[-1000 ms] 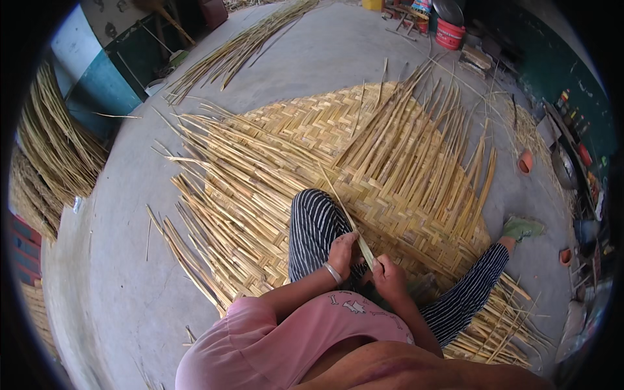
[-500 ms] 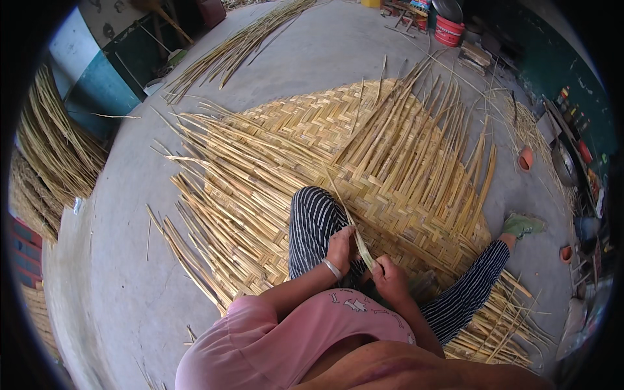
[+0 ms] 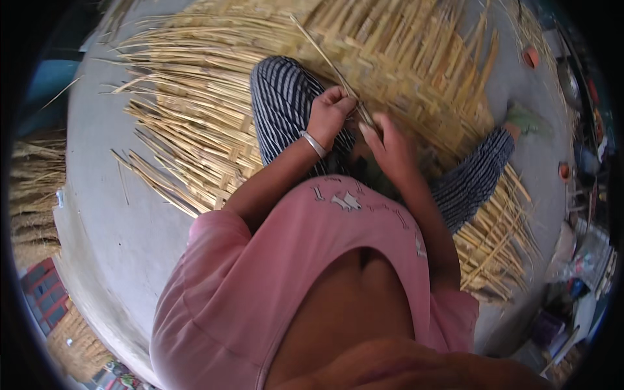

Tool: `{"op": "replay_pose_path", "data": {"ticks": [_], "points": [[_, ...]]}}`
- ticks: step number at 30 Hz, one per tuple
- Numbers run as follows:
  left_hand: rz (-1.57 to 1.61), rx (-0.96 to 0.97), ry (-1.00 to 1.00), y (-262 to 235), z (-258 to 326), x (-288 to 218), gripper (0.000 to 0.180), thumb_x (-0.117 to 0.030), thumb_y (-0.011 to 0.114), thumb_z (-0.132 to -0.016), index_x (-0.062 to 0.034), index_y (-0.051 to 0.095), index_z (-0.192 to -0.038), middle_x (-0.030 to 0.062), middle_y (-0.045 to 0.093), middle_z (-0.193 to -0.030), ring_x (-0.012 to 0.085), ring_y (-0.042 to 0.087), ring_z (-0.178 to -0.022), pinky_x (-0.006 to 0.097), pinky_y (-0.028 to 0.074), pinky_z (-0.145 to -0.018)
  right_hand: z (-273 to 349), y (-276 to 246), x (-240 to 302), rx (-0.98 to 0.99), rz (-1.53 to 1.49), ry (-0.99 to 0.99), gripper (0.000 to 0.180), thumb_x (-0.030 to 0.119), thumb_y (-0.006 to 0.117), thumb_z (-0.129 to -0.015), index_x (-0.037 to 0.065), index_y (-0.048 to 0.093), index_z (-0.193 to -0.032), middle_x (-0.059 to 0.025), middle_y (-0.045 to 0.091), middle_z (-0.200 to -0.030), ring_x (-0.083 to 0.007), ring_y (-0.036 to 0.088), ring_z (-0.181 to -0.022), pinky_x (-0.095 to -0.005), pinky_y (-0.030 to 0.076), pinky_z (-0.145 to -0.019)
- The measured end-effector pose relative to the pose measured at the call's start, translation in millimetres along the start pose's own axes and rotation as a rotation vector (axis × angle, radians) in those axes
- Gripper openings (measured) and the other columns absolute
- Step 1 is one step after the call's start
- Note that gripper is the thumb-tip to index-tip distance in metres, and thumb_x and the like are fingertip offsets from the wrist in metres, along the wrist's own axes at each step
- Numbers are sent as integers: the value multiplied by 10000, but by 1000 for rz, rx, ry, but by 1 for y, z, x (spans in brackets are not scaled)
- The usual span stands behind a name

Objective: The person sits on the floor and weaves a large flat mat or basket base using dried palm leaves. They interlace the leaves by hand, occasionally adjusting the position of the mat and their legs.

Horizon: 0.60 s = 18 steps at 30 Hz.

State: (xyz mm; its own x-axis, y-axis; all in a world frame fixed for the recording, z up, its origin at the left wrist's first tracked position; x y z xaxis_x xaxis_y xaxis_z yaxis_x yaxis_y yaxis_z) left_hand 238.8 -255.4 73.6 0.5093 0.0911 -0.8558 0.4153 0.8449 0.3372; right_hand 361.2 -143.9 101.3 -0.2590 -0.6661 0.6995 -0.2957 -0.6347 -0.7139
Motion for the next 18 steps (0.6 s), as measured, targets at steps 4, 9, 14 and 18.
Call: {"op": "replay_pose_path", "data": {"ticks": [4,9,14,18], "points": [[13,26,9,9,3,19,90,-79,604,-923,-28,670,-890,-2,656,-775,78,595,-661,227,472,-575,-25,0,1,-7,75,-43,313,323,662,-906,98,610,-1116,-184,693,-963,-391,668,-882,-478,521,-732],[-63,39,-112,-5,0,18,110,-127,588,-949,-66,673,-984,6,689,-874,96,654,-763,246,539,-612,-32,13,-15,51,28,-53,246,224,680,-925,71,620,-1107,-162,712,-950,-332,695,-847,-400,535,-709],[-56,73,-146,-7,1,27,105,-137,597,-951,-72,675,-975,7,694,-885,94,655,-768,240,526,-617,-26,27,-33,20,-125,2,214,239,633,-941,96,628,-1101,-168,708,-887,-352,688,-814,-436,532,-696],[-24,97,-171,-6,1,27,98,-129,602,-950,-65,674,-962,15,693,-874,104,659,-757,238,519,-608,-22,27,-34,-31,-23,-21,206,262,591,-955,118,624,-1098,-174,701,-831,-386,678,-760,-485,530,-669]]}}
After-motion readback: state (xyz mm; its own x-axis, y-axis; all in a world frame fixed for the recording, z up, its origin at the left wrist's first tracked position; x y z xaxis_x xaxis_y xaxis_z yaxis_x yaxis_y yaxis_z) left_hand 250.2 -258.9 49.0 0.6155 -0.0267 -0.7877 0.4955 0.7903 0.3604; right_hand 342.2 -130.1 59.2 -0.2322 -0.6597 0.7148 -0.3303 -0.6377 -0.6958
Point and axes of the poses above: each hand's wrist, its own z-axis away from the middle knuckle, its own y-axis out of the palm, x = y × z, the point moved 2 cm from there along -z, towards the middle knuckle
